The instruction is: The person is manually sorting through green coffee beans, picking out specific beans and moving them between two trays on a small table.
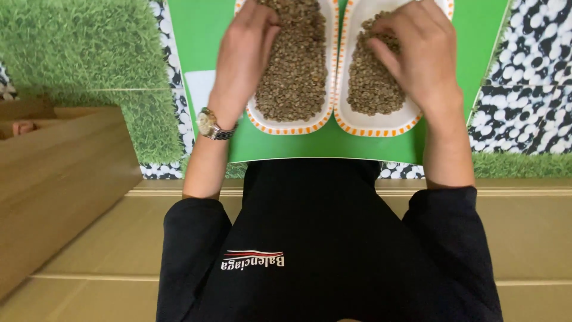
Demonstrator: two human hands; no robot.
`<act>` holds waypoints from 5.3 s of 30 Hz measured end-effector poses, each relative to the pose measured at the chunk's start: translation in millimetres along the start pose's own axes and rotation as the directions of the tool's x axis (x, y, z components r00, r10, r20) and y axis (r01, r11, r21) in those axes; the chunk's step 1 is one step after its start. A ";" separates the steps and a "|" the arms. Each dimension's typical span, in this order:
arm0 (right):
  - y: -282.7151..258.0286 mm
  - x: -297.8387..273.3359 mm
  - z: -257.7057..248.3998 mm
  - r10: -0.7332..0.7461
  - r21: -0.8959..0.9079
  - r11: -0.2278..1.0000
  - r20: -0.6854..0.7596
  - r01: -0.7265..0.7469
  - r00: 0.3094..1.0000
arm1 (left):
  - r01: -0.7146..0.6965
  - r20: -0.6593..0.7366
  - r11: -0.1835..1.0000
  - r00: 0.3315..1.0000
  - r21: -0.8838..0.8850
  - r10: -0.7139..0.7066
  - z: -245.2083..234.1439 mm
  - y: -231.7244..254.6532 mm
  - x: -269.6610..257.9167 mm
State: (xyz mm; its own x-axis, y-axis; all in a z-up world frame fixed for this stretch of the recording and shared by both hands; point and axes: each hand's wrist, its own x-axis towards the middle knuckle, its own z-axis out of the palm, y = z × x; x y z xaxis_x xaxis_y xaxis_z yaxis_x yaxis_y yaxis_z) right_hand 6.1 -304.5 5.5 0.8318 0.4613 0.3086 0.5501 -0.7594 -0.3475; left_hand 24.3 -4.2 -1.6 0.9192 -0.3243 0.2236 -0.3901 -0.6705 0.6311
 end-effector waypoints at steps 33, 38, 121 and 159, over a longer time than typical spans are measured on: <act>-33.7 99.8 93.9 -0.378 -0.140 0.901 0.210 0.411 0.902 | 0.066 -0.129 0.986 0.988 -0.152 -0.086 -17.1 5.9 -40.0; -33.2 99.2 94.9 -0.368 -0.082 0.913 0.262 0.400 0.892 | 0.142 -0.097 0.968 0.982 -0.205 -0.165 -22.5 11.0 -50.0; -13.9 -28.2 3.3 0.103 -0.063 0.993 0.018 -0.102 0.994 | -0.032 0.071 0.966 0.997 0.257 0.014 28.4 -17.4 7.7; -34.7 -49.9 83.1 0.180 0.560 0.815 0.003 -0.151 0.984 | -0.311 -0.254 0.938 0.929 -0.150 0.268 70.6 48.2 -55.9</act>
State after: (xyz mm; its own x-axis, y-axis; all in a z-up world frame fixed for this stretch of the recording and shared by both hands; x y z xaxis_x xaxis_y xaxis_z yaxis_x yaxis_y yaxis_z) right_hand -48.4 -263.0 -71.5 0.9176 0.3181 0.2385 0.3641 -0.4311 -0.8256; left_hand -49.7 -65.5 -36.1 0.7638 -0.3112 0.5655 -0.6439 -0.4280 0.6342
